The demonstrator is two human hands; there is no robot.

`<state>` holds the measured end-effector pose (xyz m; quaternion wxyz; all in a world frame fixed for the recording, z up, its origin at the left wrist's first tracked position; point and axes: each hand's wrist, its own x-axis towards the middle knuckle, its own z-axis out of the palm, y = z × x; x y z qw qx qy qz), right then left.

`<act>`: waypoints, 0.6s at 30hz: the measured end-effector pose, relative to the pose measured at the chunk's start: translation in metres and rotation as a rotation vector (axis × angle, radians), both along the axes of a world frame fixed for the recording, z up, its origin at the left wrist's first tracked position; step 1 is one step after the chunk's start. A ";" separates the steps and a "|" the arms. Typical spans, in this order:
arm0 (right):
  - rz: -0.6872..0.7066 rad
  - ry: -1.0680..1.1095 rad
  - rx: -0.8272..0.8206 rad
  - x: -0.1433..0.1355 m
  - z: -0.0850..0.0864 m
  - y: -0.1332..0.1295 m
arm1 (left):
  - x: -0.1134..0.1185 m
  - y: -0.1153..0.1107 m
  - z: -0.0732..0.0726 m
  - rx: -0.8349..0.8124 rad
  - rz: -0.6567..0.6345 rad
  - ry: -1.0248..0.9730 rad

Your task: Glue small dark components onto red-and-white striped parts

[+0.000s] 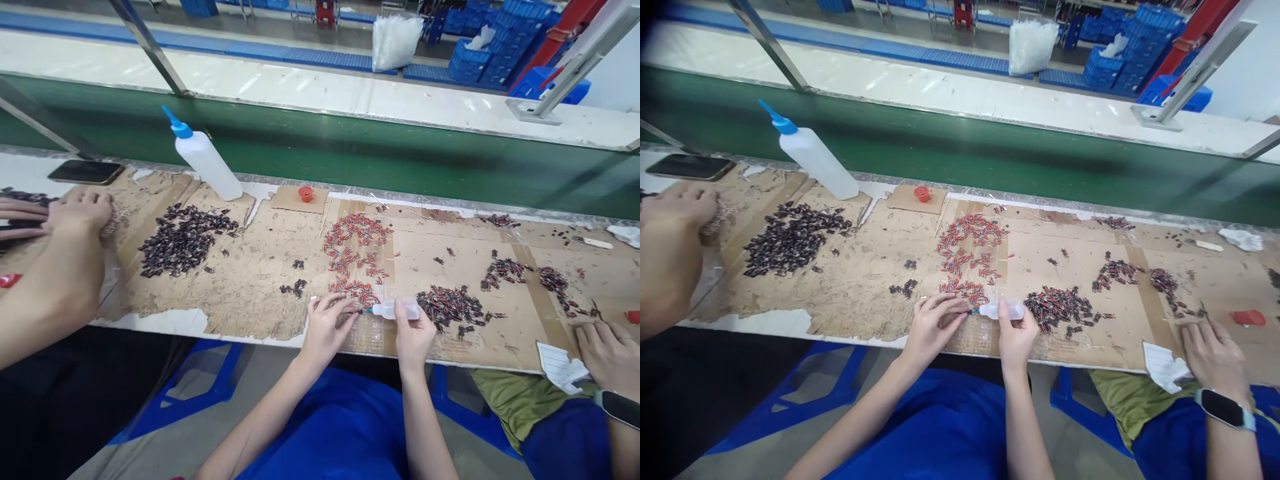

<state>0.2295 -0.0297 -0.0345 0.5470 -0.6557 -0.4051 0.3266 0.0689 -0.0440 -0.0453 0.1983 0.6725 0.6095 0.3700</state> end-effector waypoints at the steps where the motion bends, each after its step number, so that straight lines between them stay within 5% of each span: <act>1: 0.003 -0.011 -0.004 0.000 -0.001 -0.001 | 0.000 0.000 0.000 0.001 -0.002 -0.005; 18: -0.005 -0.082 0.016 -0.002 0.002 -0.002 | 0.000 -0.002 0.000 -0.010 0.003 -0.016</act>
